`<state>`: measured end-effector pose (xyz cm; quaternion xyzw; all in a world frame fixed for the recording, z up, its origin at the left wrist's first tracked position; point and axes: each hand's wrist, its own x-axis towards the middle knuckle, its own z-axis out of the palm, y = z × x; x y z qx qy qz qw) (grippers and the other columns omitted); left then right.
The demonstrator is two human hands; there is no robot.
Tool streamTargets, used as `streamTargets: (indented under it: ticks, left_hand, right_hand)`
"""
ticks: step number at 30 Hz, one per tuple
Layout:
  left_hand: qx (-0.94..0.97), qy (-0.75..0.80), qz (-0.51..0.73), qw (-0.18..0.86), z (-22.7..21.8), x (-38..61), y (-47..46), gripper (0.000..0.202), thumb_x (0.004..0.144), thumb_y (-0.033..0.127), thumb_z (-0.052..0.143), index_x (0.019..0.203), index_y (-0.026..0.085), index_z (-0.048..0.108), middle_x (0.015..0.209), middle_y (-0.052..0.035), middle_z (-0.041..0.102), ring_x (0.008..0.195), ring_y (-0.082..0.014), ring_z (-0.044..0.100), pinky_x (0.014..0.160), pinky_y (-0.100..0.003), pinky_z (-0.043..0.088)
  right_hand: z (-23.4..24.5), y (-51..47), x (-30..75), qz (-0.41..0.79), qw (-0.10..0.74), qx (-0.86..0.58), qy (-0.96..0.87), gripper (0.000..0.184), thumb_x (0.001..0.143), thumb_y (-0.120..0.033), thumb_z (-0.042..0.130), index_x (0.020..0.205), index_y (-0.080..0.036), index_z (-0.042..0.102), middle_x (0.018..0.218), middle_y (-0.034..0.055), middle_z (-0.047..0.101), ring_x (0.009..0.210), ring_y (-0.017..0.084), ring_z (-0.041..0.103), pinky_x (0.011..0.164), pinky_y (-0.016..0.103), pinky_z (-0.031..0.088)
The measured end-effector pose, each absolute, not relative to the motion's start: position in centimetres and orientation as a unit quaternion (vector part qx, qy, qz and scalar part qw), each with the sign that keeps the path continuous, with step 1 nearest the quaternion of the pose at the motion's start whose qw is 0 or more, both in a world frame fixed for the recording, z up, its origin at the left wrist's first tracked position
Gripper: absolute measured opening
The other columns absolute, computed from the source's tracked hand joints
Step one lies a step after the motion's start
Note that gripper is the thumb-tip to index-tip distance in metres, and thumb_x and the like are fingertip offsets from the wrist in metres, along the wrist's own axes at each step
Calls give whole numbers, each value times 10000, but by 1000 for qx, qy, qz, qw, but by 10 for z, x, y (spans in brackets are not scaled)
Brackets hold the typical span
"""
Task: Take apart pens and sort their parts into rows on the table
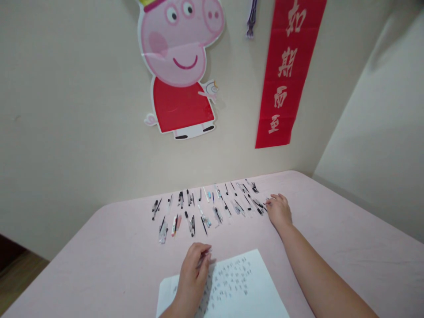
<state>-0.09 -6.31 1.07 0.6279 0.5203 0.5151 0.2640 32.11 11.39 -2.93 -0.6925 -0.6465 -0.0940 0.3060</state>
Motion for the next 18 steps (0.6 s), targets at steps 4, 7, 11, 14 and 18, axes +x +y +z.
streamTargets:
  ticks: [4, 7, 11, 14, 18]
  left_hand:
    - [623, 521, 518, 269, 10, 0, -64, 151, 841, 271, 524, 897, 203, 647, 887, -60, 617, 830, -194, 618, 714, -318, 556]
    - [628, 522, 514, 263, 10, -1, -64, 149, 847, 256, 515, 903, 202, 642, 883, -57, 613, 824, -189, 614, 710, -312, 552]
    - [635, 522, 510, 254, 9, -2, -64, 137, 844, 239, 516, 905, 200, 634, 881, -55, 605, 831, -188, 606, 721, -314, 544]
    - [630, 526, 511, 255, 9, -2, -64, 134, 852, 239, 506, 897, 200, 625, 879, -54, 599, 835, -188, 605, 714, -311, 542]
    - [643, 525, 508, 231, 9, -3, -63, 136, 843, 210, 501, 898, 201, 625, 867, -53, 607, 823, -189, 606, 720, -323, 530]
  right_hand:
    - [-23, 111, 319, -103, 317, -686, -647, 227, 793, -160, 485, 736, -160, 704, 1087, 140, 641, 1168, 304, 421, 958, 428, 383]
    - [-13, 107, 315, -110, 358, -662, -649, 209, 811, -184, 474, 806, -164, 682, 1075, 134, 640, 1135, 298, 445, 956, 419, 380]
    - [2, 98, 295, -58, 422, -595, -682, 231, 858, -221, 427, 903, -166, 647, 941, 132, 659, 917, 258, 558, 874, 400, 419]
    - [15, 87, 266, 33, 437, -535, -722, 228, 867, -249, 435, 898, -173, 648, 910, 108, 674, 866, 236, 583, 818, 370, 440]
    - [35, 62, 220, 216, 398, -461, -763, 179, 848, -259, 496, 852, -182, 658, 815, 47, 680, 755, 180, 594, 703, 295, 451]
